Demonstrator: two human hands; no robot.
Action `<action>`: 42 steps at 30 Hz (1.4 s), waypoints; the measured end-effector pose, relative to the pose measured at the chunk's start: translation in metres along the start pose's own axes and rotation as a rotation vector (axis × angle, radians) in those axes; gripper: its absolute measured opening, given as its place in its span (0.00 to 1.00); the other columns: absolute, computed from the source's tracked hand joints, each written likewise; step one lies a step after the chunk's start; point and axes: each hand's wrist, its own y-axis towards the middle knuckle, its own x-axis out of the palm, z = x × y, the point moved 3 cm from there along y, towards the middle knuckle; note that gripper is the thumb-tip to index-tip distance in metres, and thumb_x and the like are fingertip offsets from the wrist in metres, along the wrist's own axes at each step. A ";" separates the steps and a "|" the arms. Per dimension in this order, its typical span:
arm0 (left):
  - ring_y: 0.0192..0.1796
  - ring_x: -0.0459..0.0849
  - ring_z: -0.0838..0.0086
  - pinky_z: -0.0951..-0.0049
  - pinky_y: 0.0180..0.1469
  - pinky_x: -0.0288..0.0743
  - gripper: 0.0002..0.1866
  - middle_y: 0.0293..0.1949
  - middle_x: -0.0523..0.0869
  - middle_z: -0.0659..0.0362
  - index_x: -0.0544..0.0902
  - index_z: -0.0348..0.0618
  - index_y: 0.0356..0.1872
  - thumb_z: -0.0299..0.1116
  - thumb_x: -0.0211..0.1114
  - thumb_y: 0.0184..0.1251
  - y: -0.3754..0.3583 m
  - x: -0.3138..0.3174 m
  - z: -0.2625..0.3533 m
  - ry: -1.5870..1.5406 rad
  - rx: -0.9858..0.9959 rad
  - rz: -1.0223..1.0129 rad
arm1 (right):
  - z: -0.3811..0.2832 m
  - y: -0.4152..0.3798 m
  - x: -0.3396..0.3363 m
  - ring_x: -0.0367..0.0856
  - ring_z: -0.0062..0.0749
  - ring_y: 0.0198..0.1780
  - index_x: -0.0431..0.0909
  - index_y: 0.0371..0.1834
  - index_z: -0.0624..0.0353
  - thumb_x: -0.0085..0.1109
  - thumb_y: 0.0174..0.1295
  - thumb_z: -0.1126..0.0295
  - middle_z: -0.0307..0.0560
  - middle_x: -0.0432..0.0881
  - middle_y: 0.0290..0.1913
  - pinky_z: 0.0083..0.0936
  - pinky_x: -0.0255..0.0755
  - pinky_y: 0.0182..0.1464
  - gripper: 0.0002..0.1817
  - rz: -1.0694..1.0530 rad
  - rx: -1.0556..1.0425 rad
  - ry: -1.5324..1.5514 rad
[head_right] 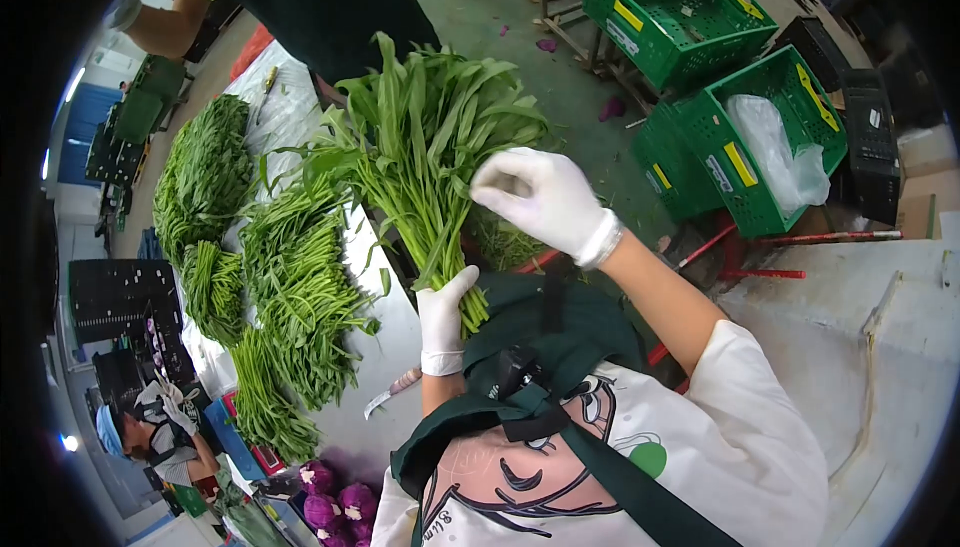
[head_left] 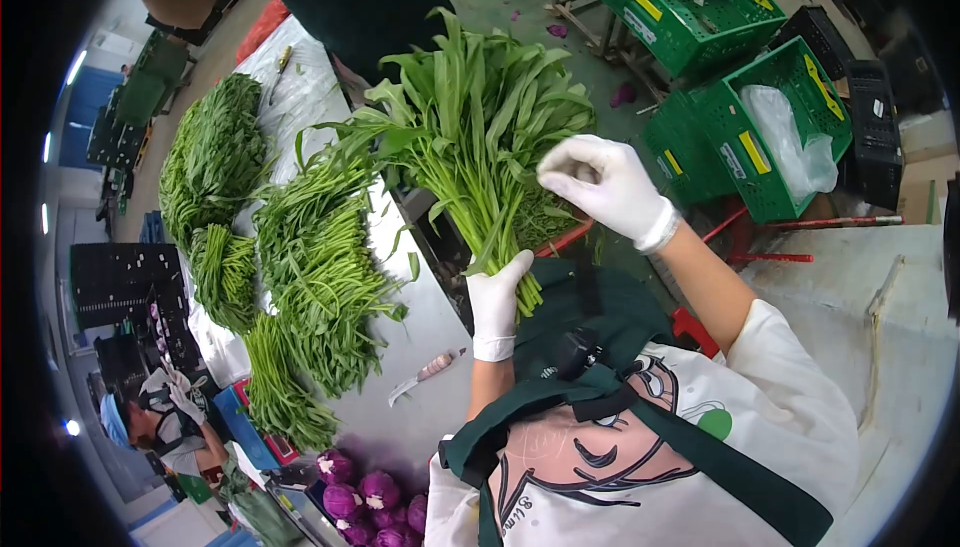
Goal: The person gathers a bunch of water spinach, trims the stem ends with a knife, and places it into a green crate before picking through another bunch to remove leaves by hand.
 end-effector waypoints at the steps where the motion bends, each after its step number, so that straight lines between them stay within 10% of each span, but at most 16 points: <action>1: 0.37 0.77 0.79 0.78 0.41 0.73 0.19 0.38 0.81 0.61 0.77 0.34 0.47 0.21 0.68 0.52 -0.001 0.002 0.001 0.005 -0.007 -0.007 | -0.007 0.007 0.005 0.66 0.15 0.20 0.81 0.43 0.56 0.66 0.55 0.69 0.37 0.78 0.27 0.16 0.62 0.24 0.12 0.057 -0.121 -0.042; 4: 0.37 0.78 0.79 0.78 0.42 0.73 0.18 0.38 0.81 0.61 0.77 0.34 0.46 0.22 0.68 0.52 -0.002 0.003 -0.004 0.040 -0.006 -0.015 | -0.031 0.027 0.021 0.80 0.33 0.28 0.82 0.39 0.50 0.64 0.54 0.61 0.38 0.79 0.30 0.27 0.73 0.30 0.11 0.168 -0.293 -0.285; 18: 0.34 0.79 0.79 0.78 0.36 0.74 0.19 0.37 0.82 0.61 0.78 0.35 0.48 0.20 0.67 0.52 -0.005 0.008 0.005 0.036 0.083 -0.038 | -0.014 0.018 0.038 0.83 0.40 0.39 0.80 0.30 0.58 0.65 0.48 0.77 0.46 0.84 0.44 0.26 0.77 0.41 0.07 0.042 -0.582 -0.088; 23: 0.40 0.80 0.78 0.77 0.43 0.74 0.19 0.41 0.83 0.60 0.77 0.34 0.48 0.21 0.68 0.53 0.001 0.007 -0.001 0.008 0.059 -0.064 | -0.017 0.007 0.045 0.79 0.21 0.31 0.79 0.34 0.62 0.58 0.59 0.74 0.44 0.82 0.34 0.19 0.73 0.38 0.04 -0.103 -0.130 0.181; 39: 0.39 0.79 0.77 0.76 0.44 0.74 0.19 0.40 0.82 0.59 0.76 0.34 0.47 0.21 0.68 0.52 0.006 -0.009 0.007 0.032 0.075 0.013 | 0.001 -0.047 0.023 0.82 0.27 0.35 0.74 0.37 0.59 0.63 0.59 0.71 0.46 0.82 0.34 0.20 0.77 0.37 0.08 -0.475 0.291 1.053; 40: 0.40 0.80 0.77 0.76 0.45 0.74 0.20 0.41 0.82 0.58 0.76 0.34 0.48 0.21 0.68 0.53 0.004 -0.007 0.007 0.026 0.088 0.012 | 0.008 -0.037 0.010 0.82 0.24 0.32 0.76 0.36 0.60 0.62 0.59 0.71 0.45 0.83 0.32 0.19 0.76 0.35 0.07 -0.483 0.371 0.947; 42: 0.42 0.80 0.76 0.75 0.46 0.74 0.21 0.43 0.82 0.58 0.75 0.33 0.50 0.21 0.67 0.53 0.004 -0.005 0.007 0.028 0.112 0.002 | 0.025 -0.027 -0.005 0.81 0.18 0.30 0.78 0.36 0.59 0.62 0.59 0.71 0.42 0.83 0.31 0.18 0.75 0.34 0.06 -0.143 -0.034 -0.621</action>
